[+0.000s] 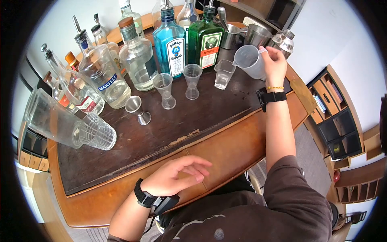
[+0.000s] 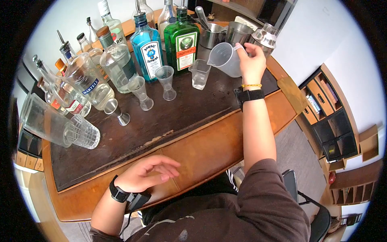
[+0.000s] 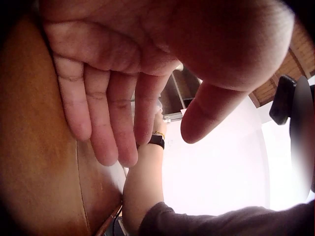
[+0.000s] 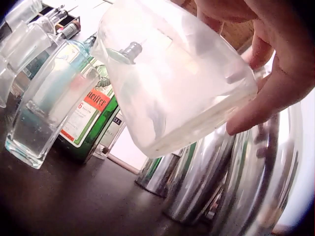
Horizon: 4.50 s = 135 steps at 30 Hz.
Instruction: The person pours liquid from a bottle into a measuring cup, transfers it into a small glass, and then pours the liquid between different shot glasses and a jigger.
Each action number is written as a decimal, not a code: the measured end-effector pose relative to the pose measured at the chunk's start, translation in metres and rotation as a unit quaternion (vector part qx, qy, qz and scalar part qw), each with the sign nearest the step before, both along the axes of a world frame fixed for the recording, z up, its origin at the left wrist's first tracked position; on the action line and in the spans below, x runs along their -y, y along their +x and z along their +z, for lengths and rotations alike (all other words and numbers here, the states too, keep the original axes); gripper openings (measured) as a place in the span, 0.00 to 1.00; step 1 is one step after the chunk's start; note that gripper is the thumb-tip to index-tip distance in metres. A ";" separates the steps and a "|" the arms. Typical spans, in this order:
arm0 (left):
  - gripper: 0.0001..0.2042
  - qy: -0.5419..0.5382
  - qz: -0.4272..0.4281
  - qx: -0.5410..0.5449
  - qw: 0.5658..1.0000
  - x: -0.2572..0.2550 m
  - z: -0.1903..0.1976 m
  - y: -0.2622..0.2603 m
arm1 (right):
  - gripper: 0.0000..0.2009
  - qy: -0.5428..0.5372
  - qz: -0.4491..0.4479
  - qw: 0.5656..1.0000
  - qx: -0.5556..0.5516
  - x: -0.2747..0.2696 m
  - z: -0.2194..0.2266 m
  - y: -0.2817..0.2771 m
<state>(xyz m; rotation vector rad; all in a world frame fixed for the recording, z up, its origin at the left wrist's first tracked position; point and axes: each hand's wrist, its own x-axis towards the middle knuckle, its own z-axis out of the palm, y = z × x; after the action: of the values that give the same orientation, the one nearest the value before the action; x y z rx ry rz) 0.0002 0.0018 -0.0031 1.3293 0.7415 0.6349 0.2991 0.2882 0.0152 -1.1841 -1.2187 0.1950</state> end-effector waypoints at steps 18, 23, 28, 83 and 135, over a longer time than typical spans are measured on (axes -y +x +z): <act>0.16 -0.021 0.006 -0.008 1.000 0.001 0.002 0.001 | 0.09 -0.228 0.009 0.971 0.076 -0.025 -0.055 0.018; 0.16 -0.021 0.008 -0.006 1.000 0.001 0.000 0.001 | 0.12 -0.239 -0.017 0.959 0.152 0.008 -0.027 0.014; 0.16 -0.020 0.010 -0.001 1.000 0.002 -0.001 0.002 | 0.15 -0.250 -0.009 0.940 0.232 0.022 -0.015 0.024; 0.16 -0.002 0.000 -0.010 1.000 0.001 -0.003 0.000 | 0.21 -0.052 0.437 0.884 -0.159 0.065 0.033 -0.100; 0.16 -0.010 0.001 -0.005 1.000 0.000 -0.004 0.000 | 0.24 0.230 0.180 0.884 0.366 0.073 0.015 -0.094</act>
<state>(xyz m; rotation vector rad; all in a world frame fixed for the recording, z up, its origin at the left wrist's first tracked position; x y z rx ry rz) 0.0002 0.0017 -0.0072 1.3151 0.7546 0.6215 0.2050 0.2153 0.0301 -0.5971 -2.0155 -0.2927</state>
